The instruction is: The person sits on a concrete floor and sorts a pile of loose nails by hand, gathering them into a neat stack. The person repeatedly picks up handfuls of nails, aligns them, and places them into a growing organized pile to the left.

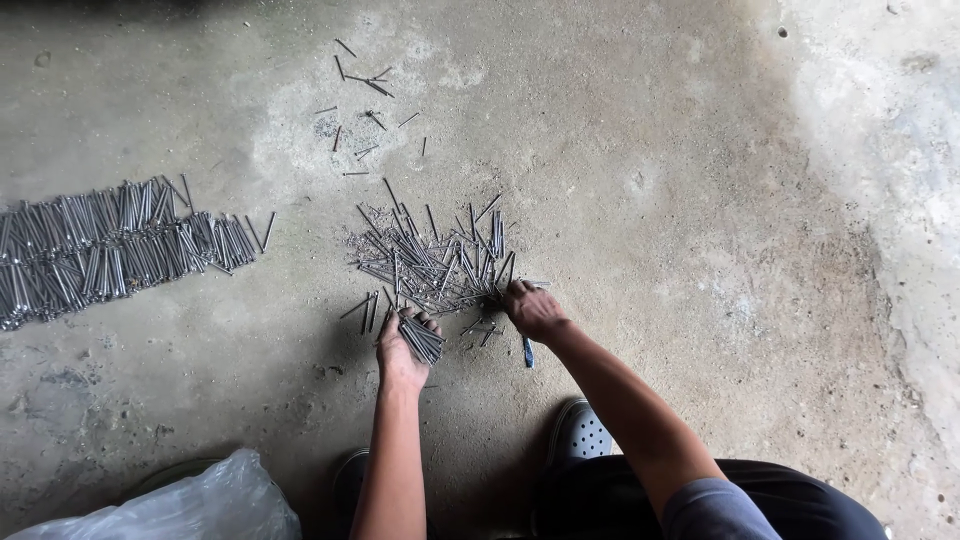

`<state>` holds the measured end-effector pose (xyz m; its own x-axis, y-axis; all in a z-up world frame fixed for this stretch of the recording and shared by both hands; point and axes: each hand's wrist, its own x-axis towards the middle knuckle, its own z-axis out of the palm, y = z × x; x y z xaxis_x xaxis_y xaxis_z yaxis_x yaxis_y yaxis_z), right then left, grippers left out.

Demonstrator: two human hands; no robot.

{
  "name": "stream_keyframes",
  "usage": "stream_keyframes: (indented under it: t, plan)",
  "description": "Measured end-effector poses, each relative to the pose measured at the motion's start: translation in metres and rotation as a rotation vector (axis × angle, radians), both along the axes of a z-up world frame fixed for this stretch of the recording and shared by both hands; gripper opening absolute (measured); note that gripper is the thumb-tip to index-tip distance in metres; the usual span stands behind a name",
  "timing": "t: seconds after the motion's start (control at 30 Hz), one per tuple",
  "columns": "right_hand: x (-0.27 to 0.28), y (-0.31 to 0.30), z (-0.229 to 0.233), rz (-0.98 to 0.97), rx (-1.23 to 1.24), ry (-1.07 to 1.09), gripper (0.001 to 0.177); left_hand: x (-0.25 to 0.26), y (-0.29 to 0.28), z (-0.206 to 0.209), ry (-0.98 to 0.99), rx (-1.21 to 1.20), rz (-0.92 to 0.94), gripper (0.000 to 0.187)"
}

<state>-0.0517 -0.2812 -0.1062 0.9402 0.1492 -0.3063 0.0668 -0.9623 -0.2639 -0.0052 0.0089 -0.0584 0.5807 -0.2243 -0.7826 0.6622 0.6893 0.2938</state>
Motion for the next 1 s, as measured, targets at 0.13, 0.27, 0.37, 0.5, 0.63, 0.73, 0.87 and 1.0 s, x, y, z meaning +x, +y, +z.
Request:
stream_keyframes:
  t: [0.13, 0.27, 0.37, 0.5, 0.63, 0.73, 0.87, 1.0]
  plan:
    - [0.014, 0.008, 0.068, -0.267, 0.2, 0.106, 0.021, -0.001, -0.007, 0.02, 0.004, 0.004, -0.041, 0.036]
    - [0.026, -0.008, 0.059, -0.599, 0.649, 0.012, 0.019, 0.009, -0.018, 0.03, 0.017, -0.004, -0.058, 0.034]
    - [0.027, 0.007, 0.108, -0.835, 0.929, 0.083, 0.019, 0.0, -0.019, 0.029, 0.011, 0.003, -0.063, 0.032]
    - [0.025, 0.001, 0.118, -1.097, 1.246, 0.182, 0.017, 0.003, -0.028, 0.037, -0.074, 0.098, -0.132, 0.027]
    - [0.018, 0.021, 0.12, -1.1, 1.321, 0.209, 0.023, 0.01, -0.045, 0.078, -0.23, 0.296, -0.248, 0.037]
    - [0.014, 0.05, 0.141, -1.075, 1.341, 0.231, 0.022, 0.01, -0.062, 0.095, -0.304, 0.353, -0.274, 0.035]
    - [0.006, 0.073, 0.176, -1.036, 1.341, 0.293, 0.022, 0.011, -0.071, 0.064, -0.378, 0.426, -0.264, 0.021]
    - [-0.001, 0.075, 0.181, -1.063, 1.236, 0.278, 0.024, 0.008, -0.066, 0.051, -0.368, 0.416, -0.164, 0.017]
